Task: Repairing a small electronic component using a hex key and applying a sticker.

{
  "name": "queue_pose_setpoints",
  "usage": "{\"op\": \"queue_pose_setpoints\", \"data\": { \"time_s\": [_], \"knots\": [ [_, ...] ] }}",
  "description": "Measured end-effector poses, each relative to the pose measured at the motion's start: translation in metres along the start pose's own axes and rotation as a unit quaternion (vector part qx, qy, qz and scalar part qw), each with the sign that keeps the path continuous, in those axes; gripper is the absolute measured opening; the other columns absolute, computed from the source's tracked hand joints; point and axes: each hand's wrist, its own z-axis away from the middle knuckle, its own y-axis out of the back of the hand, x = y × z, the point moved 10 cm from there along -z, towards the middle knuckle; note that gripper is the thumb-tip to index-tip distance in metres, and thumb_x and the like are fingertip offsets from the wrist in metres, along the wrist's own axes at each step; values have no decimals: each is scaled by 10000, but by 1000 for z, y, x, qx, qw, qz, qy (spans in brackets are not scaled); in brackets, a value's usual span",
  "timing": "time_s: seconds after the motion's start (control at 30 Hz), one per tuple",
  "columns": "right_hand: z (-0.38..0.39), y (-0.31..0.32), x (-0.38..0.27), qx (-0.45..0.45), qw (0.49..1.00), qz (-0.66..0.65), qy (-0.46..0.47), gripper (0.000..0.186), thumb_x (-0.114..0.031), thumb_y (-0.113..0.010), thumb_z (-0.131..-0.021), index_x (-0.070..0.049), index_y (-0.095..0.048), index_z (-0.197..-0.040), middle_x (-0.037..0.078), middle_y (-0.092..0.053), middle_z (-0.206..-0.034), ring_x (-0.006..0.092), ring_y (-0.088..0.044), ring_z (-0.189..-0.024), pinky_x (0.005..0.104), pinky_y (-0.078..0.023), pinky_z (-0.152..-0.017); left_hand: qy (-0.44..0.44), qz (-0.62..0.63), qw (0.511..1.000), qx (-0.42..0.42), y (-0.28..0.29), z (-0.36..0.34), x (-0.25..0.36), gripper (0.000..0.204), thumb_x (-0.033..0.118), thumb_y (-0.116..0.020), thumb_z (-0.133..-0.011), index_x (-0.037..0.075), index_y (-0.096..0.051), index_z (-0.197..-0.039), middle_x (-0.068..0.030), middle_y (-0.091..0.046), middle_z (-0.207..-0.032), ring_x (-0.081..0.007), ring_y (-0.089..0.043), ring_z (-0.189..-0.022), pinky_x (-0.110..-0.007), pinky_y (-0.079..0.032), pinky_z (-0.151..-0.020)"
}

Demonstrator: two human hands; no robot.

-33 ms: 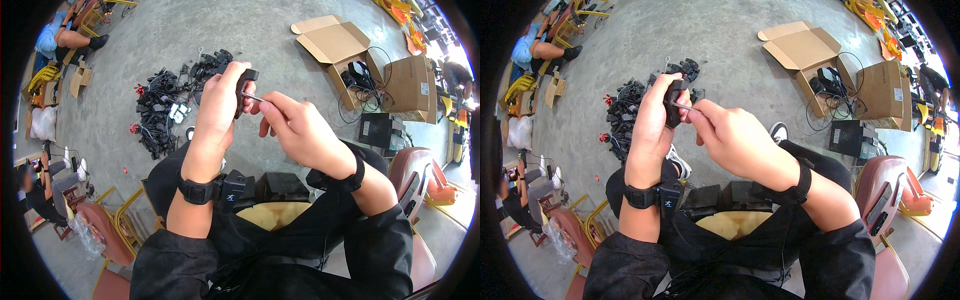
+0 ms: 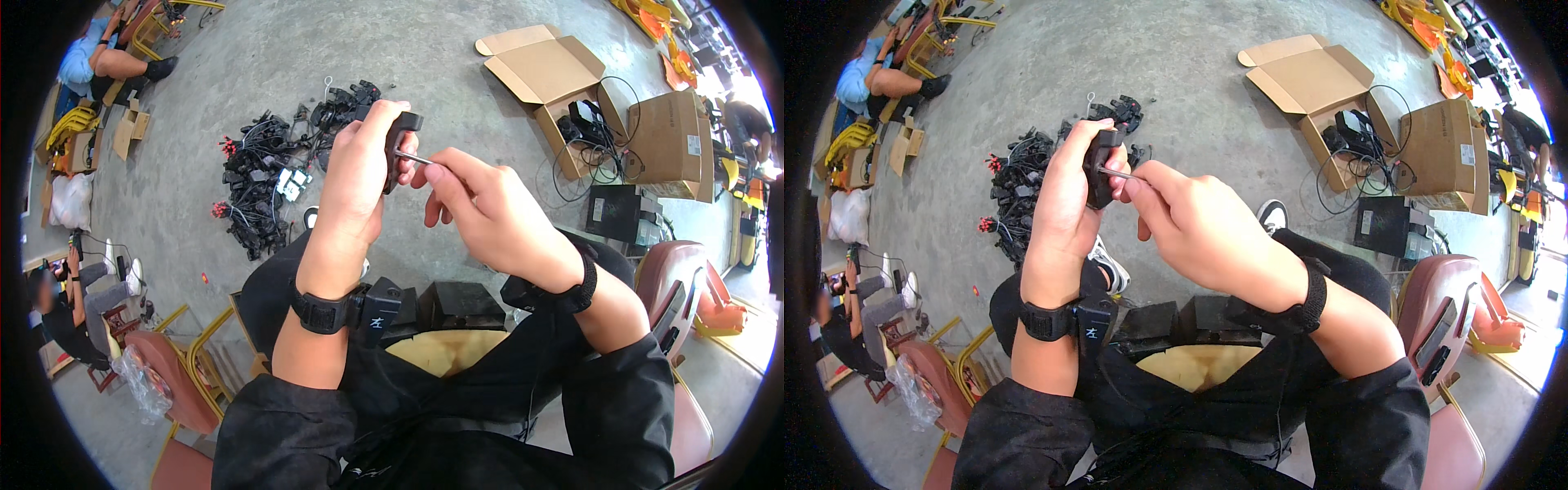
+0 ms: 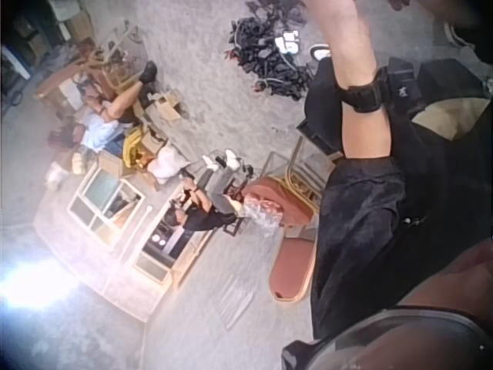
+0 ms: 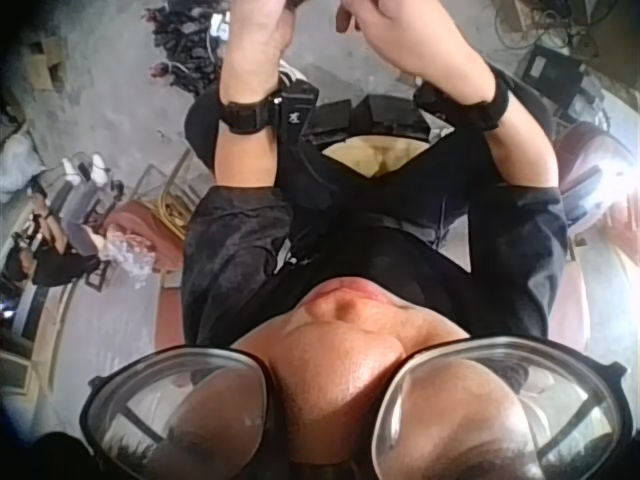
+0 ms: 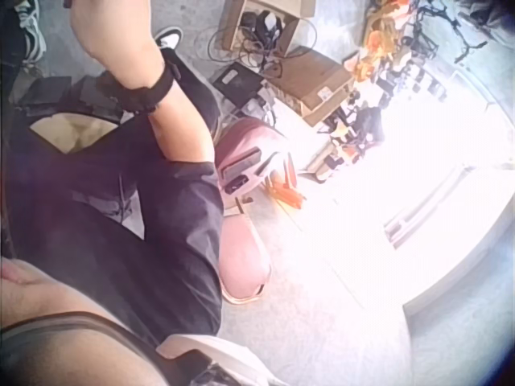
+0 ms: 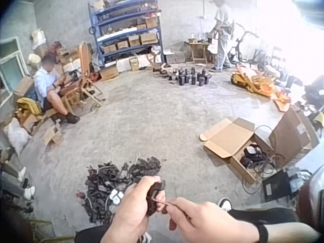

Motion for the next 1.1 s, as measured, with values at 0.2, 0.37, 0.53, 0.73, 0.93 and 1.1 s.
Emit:
{"op": "queue_pose_setpoints", "data": {
  "time_s": [0.2,0.37,0.53,0.73,0.93,1.1],
  "knots": [
    [0,4,-9,30,998,45,35,148,-161,-558,-952,-25,-570,-895,131,-632,-693,315,-635,-651,392,-483,-597,4,21,1000,-13,0,-1,-2,287,315,-604,-893,88,-548,-727,-15,-528,-631,-107,-479,-536,-262,-395,-511],
    [7,10,-35,124,943,234,201,110,-126,-631,-879,-46,-560,-851,114,-564,-640,296,-593,-616,402,-458,-572,-4,-20,1000,16,0,2,2,272,308,-605,-903,96,-549,-742,-5,-523,-630,-95,-476,-550,-251,-384,-519],
    [14,7,-47,153,904,296,267,120,-137,-646,-869,-44,-570,-865,87,-548,-651,268,-571,-606,378,-448,-567,-18,-70,997,30,0,5,7,263,312,-595,-911,96,-543,-771,-7,-517,-630,-104,-481,-565,-260,-386,-536],
    [1,-11,15,-63,977,-175,-102,200,-173,-507,-1001,-3,-608,-975,79,-657,-746,173,-609,-675,287,-486,-670,-1,-23,1000,7,-3,4,2,263,307,-578,-920,99,-524,-770,-8,-507,-635,-105,-480,-568,-261,-382,-537],
    [1,-4,3,-26,996,-72,-41,202,-178,-498,-1005,-13,-610,-969,78,-648,-715,157,-603,-667,283,-480,-664,1,-22,1000,14,0,4,2,260,302,-571,-924,102,-519,-766,-7,-504,-635,-104,-479,-575,-268,-385,-539],
    [5,10,-32,109,957,199,178,116,-149,-589,-921,-34,-585,-928,102,-599,-656,320,-613,-622,409,-471,-596,-4,-35,999,17,-1,5,3,264,306,-573,-922,107,-522,-756,-5,-504,-636,-101,-478,-580,-265,-381,-541]
  ]
}}
